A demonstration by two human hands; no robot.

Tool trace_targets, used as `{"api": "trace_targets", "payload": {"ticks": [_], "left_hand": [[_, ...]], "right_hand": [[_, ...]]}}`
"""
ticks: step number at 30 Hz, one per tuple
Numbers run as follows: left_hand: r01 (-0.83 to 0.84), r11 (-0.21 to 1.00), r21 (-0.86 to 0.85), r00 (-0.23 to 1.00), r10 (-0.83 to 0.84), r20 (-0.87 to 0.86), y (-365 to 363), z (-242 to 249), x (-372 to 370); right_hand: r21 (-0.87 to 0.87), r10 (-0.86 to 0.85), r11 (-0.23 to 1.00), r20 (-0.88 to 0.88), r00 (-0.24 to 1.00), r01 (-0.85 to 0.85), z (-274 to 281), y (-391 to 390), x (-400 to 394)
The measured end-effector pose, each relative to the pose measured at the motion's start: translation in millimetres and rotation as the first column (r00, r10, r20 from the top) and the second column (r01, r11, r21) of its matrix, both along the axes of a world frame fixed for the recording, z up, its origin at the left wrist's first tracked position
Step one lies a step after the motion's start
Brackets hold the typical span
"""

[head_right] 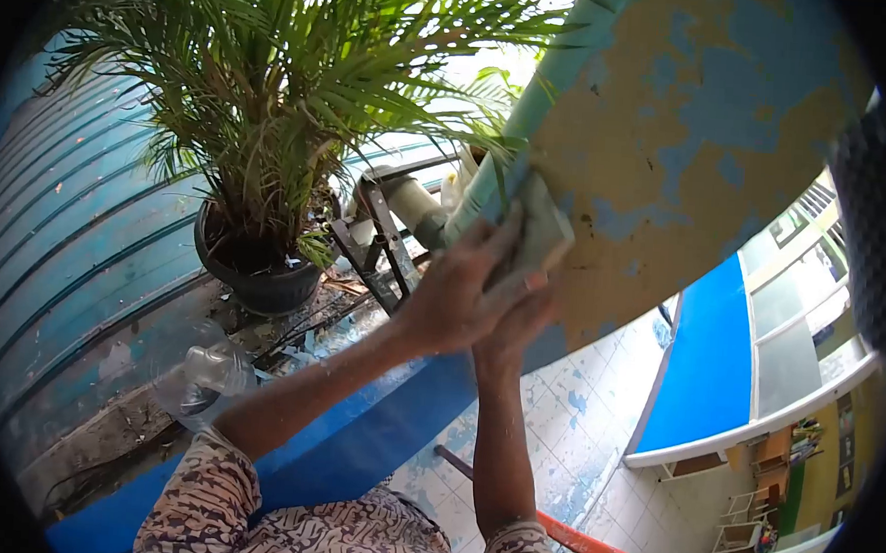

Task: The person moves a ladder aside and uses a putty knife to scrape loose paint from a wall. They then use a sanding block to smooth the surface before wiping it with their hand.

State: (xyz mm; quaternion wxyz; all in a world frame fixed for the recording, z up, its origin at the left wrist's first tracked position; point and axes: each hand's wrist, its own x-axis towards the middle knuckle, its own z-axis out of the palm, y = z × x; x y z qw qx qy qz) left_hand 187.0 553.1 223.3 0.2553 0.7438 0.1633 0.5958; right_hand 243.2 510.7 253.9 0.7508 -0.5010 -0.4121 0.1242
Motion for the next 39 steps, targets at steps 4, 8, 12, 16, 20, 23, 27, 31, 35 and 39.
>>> {"api": "trace_targets", "payload": {"ticks": [4,8,12,16,20,23,27,31,35,39], "left_hand": [[0.045,0.998,-0.046,0.996,-0.048,-0.073,-5,-9,-2],[0.033,0.985,-0.168,0.998,-0.041,-0.044,4,11,0],[0.030,0.997,-0.069,0.996,-0.035,-0.077,-16,-18,2],[0.021,0.992,-0.127,0.998,-0.029,-0.061,2,0,-2],[0.049,0.997,-0.065,0.996,-0.054,-0.072,-9,-16,-6],[0.079,0.988,-0.130,0.984,-0.098,-0.146,-22,-29,-4],[0.120,0.976,-0.184,0.961,-0.161,-0.225,-19,-17,-4],[0.100,0.981,-0.169,0.960,-0.140,-0.241,-28,-22,-2],[0.108,0.978,-0.180,0.947,-0.157,-0.280,-14,-9,-12],[0.133,0.984,-0.115,0.971,-0.153,-0.185,-13,-23,-7]], "right_hand": [[0.167,0.139,0.985,-0.664,0.735,-0.036,1,-10,-18],[-0.223,-0.100,0.959,0.306,0.947,0.173,-51,0,54],[0.142,0.125,0.983,-0.034,0.992,-0.119,-70,7,35],[0.337,0.308,0.918,-0.272,0.912,-0.210,-83,-13,37],[0.321,0.344,0.910,-0.239,0.908,-0.261,-85,-15,29],[0.289,0.402,0.894,-0.177,0.898,-0.343,-80,-2,31],[0.218,0.389,0.910,-0.156,0.908,-0.353,-87,-20,47],[0.193,0.337,0.930,-0.110,0.935,-0.312,-86,-20,47],[0.145,0.274,0.953,-0.041,0.961,-0.265,-85,-21,47],[0.106,0.188,0.976,0.033,0.982,-0.191,-85,-20,46]]}}
